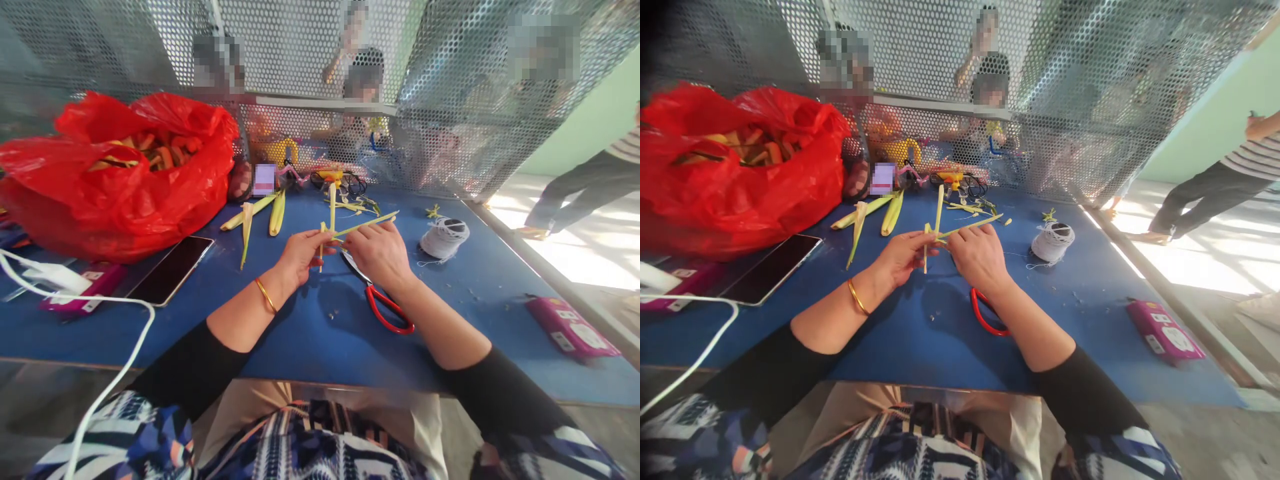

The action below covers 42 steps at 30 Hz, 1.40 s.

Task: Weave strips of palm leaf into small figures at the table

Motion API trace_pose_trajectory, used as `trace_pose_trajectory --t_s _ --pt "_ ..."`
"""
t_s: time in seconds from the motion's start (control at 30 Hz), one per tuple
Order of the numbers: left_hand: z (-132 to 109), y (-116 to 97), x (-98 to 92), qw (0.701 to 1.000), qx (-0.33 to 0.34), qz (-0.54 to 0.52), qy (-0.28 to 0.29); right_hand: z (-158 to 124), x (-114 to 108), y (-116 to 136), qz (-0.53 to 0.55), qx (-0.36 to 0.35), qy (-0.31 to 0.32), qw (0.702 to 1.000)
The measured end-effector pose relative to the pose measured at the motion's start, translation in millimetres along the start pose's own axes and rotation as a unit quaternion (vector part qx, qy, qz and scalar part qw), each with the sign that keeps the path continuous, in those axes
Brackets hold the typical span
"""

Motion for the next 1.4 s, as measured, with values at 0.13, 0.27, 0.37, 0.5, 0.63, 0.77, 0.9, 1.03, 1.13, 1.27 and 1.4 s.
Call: trace_pose_trajectory --t_s 0.13,0.27,0.37,0.5,0.63,0.77,0.9,1.03,1.13,1.27,1.4 --pt "-2 0 2.6 0.998 0.044 0.034 -0.024 -6 7 13 0.145 0.120 0.060 0.980" --pt "-4 -2 2.8 0.996 0.047 0.032 -0.063 -5 21 7 0.361 0.274 0.084 0.887" --pt "-5 -3 4.4 0.997 0.040 0.051 -0.042 -2 29 -7 0.503 0.393 0.000 0.770" --pt "-9 -2 7.7 0.995 0.040 0.086 -0.006 1 25 -14 0.561 0.382 -0.154 0.718" --pt "-9 0 8.2 0.993 0.032 0.113 0.008 1 12 -6 0.545 0.282 -0.215 0.760" --pt "-5 1 5.5 0.992 0.037 0.122 -0.012 1 6 -2 0.477 0.241 -0.128 0.835" --pt "-3 1 4.9 0.993 0.045 0.113 -0.002 1 5 -5 0.384 0.226 -0.005 0.895" --pt "-3 1 5.1 0.992 0.036 0.123 0.000 1 5 -7 0.326 0.245 0.043 0.912" --pt "-3 2 6.7 0.990 0.042 0.137 0.000 1 7 -8 0.318 0.281 0.065 0.903" --pt "-6 5 10.5 0.985 0.055 0.166 -0.009 0 9 -6 0.315 0.292 0.073 0.900" --pt "-6 10 12.3 0.979 0.049 0.197 0.002 0 7 -2 0.265 0.267 0.050 0.925"
Point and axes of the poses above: each hand's wrist, its own z-axis towards the middle knuckle, its own x-axis out of the palm, y = z × x, the point moved 2 cm from there along z, towards the middle knuckle, and after that the axes turned 1 degree about x, right-handed, at the moved point
